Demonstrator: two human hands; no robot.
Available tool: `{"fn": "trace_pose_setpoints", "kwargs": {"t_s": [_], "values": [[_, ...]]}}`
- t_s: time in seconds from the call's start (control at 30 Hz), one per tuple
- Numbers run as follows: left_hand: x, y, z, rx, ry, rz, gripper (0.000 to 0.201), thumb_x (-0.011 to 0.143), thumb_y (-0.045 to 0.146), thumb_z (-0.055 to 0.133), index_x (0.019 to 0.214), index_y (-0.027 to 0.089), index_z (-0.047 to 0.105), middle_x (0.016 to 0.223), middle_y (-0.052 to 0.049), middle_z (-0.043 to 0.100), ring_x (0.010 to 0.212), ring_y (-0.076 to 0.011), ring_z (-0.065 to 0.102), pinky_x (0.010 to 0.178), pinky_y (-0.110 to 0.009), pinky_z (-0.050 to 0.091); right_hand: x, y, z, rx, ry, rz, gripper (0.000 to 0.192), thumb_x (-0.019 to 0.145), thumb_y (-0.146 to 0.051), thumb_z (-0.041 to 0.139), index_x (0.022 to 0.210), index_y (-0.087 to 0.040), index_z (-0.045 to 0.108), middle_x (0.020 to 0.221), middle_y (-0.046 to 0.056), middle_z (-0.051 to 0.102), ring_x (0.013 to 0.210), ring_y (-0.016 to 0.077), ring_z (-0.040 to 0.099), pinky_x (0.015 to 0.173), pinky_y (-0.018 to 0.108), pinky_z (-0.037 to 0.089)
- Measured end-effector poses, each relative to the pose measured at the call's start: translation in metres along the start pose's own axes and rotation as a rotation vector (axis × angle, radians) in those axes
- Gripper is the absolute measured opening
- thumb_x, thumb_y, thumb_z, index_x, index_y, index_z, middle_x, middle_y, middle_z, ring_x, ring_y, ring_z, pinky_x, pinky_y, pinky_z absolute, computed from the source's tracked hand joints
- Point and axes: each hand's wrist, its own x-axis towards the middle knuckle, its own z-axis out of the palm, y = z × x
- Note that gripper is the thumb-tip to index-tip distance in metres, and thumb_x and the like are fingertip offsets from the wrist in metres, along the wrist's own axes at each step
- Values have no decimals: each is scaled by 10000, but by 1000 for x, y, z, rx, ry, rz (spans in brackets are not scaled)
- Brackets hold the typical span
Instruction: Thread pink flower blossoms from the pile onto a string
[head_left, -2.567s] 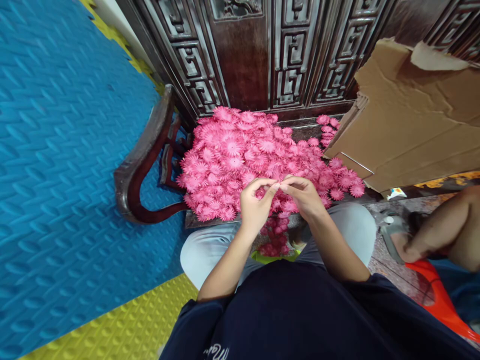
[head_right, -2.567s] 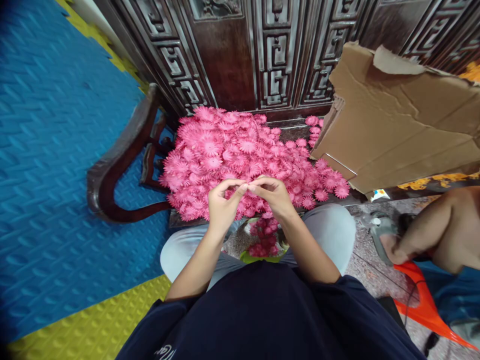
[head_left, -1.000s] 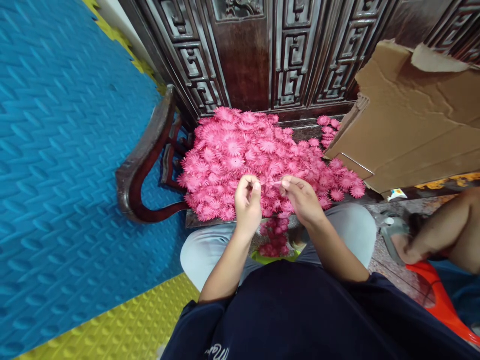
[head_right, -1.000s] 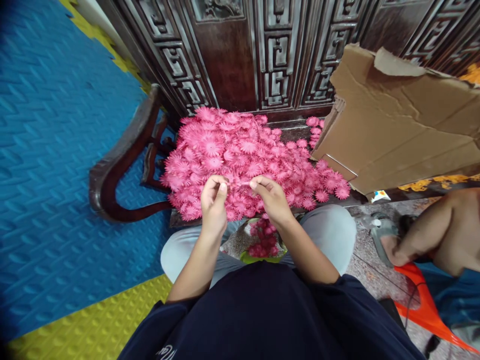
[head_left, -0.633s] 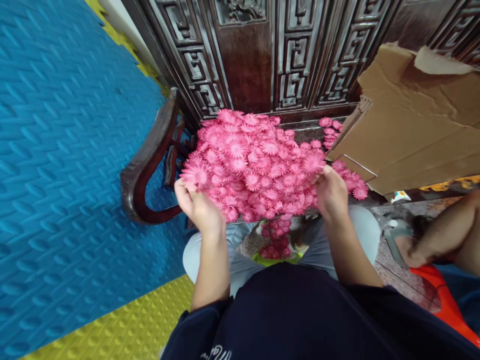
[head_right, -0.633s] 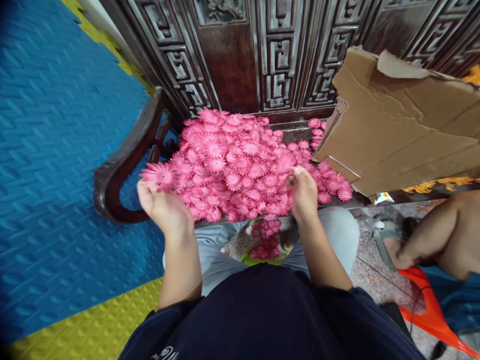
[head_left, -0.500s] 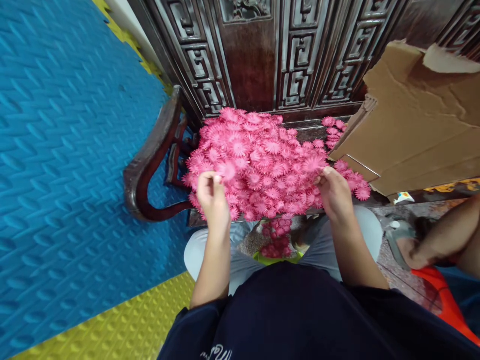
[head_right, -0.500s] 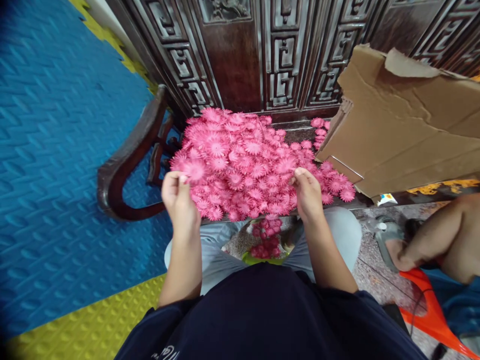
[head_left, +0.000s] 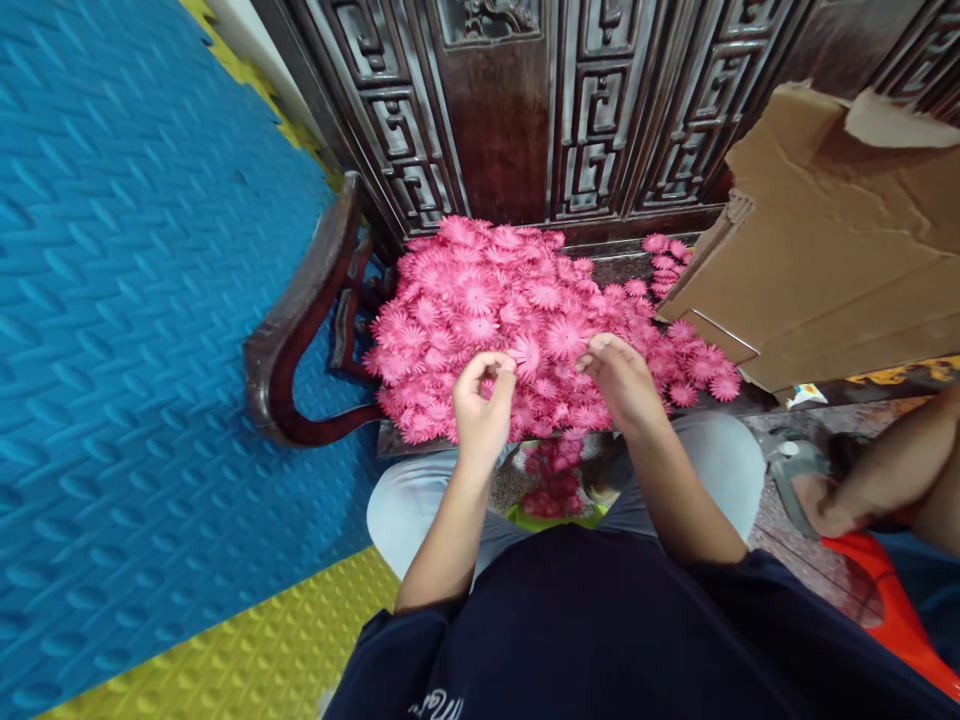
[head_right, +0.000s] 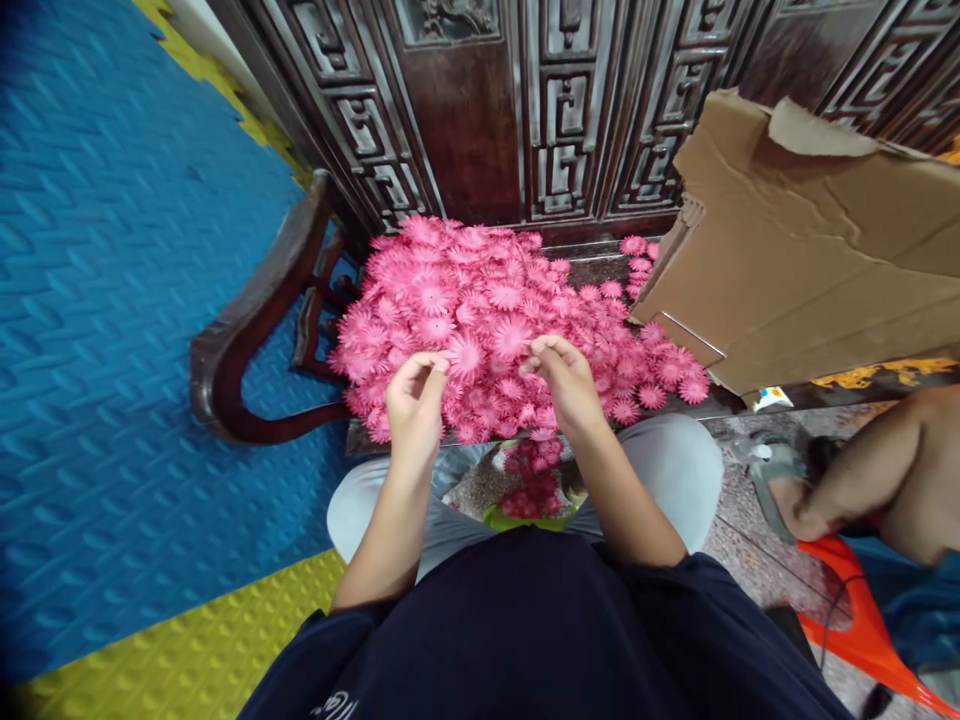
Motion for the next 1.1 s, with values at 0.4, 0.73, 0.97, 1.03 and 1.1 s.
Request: {"fn": "trace_pose_setpoints", "kwargs": {"t_s": [0.4, 0.73, 0.97, 1.03, 1.1], "values": [[-1, 7, 3, 103, -5, 62, 109, 817, 238, 560, 751, 166, 609, 752, -2, 625, 694, -95, 528, 697, -199, 429, 9, 16, 13, -459, -2, -222, 491, 694, -348, 687, 1147, -267, 517, 953, 13, 595, 771, 118, 537, 803, 314, 454], [-5, 3, 2, -110, -193, -59, 153, 820, 328, 586, 780, 188, 634, 752, 21, 606, 720, -92, 532, 720, -200, 419, -18, 4, 29, -208, -169, -74, 274, 611, -307, 758, 639, -192, 511, 632, -65, 497, 618, 63, 470, 645, 214, 418], [-7, 8, 3, -51, -170, -73, 154, 725, 301, 695, 755, 170, 621, 712, 23, 582, 688, -93, 504, 691, -210, 409, -21, 2, 29, -143, -166, -93, 255, 563, -200, 773, 674, -198, 543, 598, -86, 479, 577, 48, 451, 613, 192, 416], [-7, 7, 3, -54, -163, -74, 132, 739, 290, 679, 739, 170, 625, 700, 23, 577, 680, -94, 503, 689, -213, 406, -22, 2, 29, -162, -175, -107, 246, 573, -198, 771, 686, -200, 552, 618, -80, 492, 596, 51, 464, 632, 199, 422], [-6, 4, 2, -89, -179, -85, 119, 759, 292, 659, 744, 175, 641, 717, 19, 589, 692, -96, 514, 703, -216, 406, -21, 2, 27, -146, -148, -86, 276, 554, -213, 788, 722, -208, 569, 644, -76, 512, 619, 55, 480, 650, 208, 430]]}}
